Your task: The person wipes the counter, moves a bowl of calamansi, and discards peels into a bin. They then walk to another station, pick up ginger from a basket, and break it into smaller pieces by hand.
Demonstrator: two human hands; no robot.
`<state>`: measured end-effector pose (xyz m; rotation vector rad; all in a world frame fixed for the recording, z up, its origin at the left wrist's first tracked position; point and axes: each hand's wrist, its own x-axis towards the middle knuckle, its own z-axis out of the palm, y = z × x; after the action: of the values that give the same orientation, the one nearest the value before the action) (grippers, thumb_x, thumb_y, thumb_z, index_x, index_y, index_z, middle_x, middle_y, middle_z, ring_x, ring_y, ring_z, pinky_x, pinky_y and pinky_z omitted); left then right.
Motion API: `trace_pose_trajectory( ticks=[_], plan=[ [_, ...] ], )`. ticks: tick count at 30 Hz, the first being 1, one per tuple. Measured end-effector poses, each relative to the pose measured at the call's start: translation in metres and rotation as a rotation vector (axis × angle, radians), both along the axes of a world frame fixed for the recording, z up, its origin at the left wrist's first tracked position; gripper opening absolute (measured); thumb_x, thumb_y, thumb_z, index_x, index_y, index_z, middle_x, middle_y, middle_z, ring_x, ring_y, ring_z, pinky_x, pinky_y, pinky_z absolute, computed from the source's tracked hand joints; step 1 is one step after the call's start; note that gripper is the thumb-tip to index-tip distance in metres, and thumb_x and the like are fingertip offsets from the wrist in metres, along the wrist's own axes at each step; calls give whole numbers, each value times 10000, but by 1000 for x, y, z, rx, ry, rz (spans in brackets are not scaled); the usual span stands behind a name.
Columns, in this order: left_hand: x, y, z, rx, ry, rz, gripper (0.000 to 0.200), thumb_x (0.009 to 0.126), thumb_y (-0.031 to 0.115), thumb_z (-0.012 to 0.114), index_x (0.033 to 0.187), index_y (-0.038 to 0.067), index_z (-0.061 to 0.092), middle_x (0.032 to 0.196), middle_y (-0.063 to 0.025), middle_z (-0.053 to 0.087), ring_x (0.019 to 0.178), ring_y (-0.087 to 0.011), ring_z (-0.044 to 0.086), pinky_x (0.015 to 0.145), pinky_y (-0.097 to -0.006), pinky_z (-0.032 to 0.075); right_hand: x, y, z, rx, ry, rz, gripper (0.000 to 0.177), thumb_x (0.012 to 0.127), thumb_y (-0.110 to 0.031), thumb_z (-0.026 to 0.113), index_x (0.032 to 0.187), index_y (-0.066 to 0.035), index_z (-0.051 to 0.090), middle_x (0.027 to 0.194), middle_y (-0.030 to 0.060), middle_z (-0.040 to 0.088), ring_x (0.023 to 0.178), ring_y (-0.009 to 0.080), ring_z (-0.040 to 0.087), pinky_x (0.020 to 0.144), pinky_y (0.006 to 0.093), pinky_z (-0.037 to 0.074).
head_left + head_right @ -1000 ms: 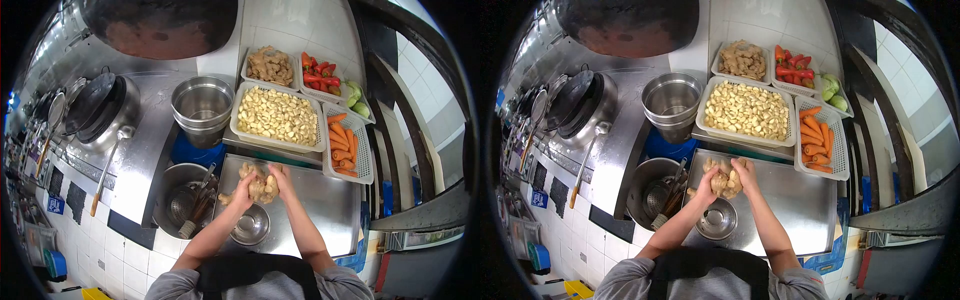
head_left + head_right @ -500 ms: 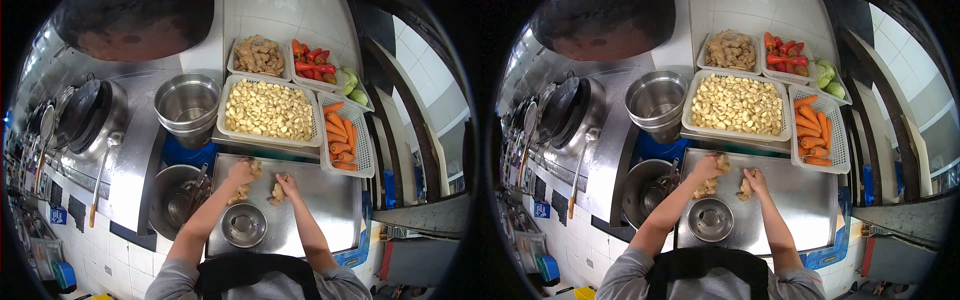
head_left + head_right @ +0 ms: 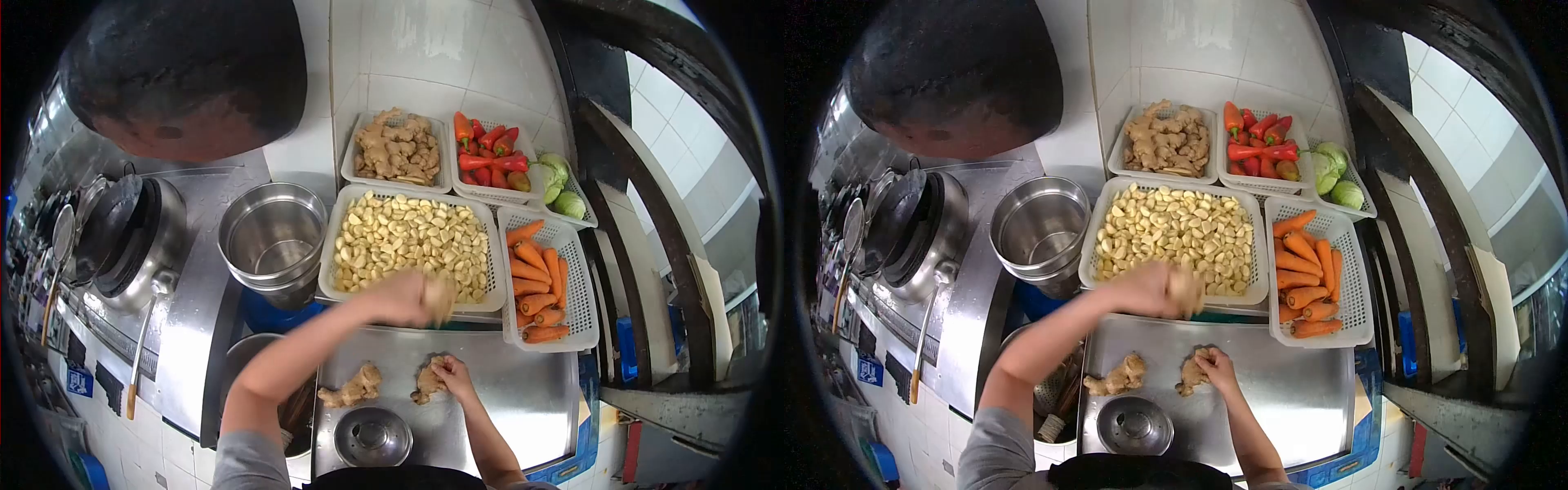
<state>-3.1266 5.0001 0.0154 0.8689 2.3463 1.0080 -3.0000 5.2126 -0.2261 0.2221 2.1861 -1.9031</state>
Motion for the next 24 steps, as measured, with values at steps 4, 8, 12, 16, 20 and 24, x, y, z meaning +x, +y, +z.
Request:
trace_pose_trajectory(
  ticks=[4,8,12,16,20,24],
  plan=[
    [-144,18,12,465,-226,521,586,685,242,688,1153,-8,439,1044,-144,555,889,-189,564,754,-293,470,2,0,-2,51,-16,3,135,795,-126,607,831,-28,521,741,7,568,640,59,516,570,206,420],
    [-199,29,34,699,-220,763,823,707,364,669,1290,-9,224,1227,-175,413,1129,-239,420,917,-356,370,-1,1,4,81,-92,-13,148,805,-141,593,854,-30,507,747,16,562,662,77,516,585,225,424],
    [-159,35,22,773,105,558,534,758,277,615,1154,-37,444,1006,-146,569,871,-188,563,715,-281,455,4,-7,6,350,107,-90,341,856,-320,500,957,5,479,821,172,568,747,284,558,671,343,432],
    [-28,7,4,699,-254,73,378,801,227,594,1123,47,514,1009,-60,586,917,-149,554,819,-273,436,-1,-16,-11,292,122,-252,343,872,-325,466,946,10,477,829,179,560,771,291,547,682,342,421],
    [77,-20,-73,272,-158,72,359,827,285,549,1063,16,537,948,-146,610,849,-237,590,740,-329,454,-3,-41,23,76,138,-254,379,886,-340,437,916,35,486,786,154,547,738,233,526,671,321,416],
    [130,-2,-109,311,-271,727,362,840,333,507,970,-5,497,866,-242,572,823,-397,553,684,-420,441,5,-77,56,1,253,-140,348,906,-338,406,941,-9,512,787,33,528,698,86,474,599,230,402]
  ],
)
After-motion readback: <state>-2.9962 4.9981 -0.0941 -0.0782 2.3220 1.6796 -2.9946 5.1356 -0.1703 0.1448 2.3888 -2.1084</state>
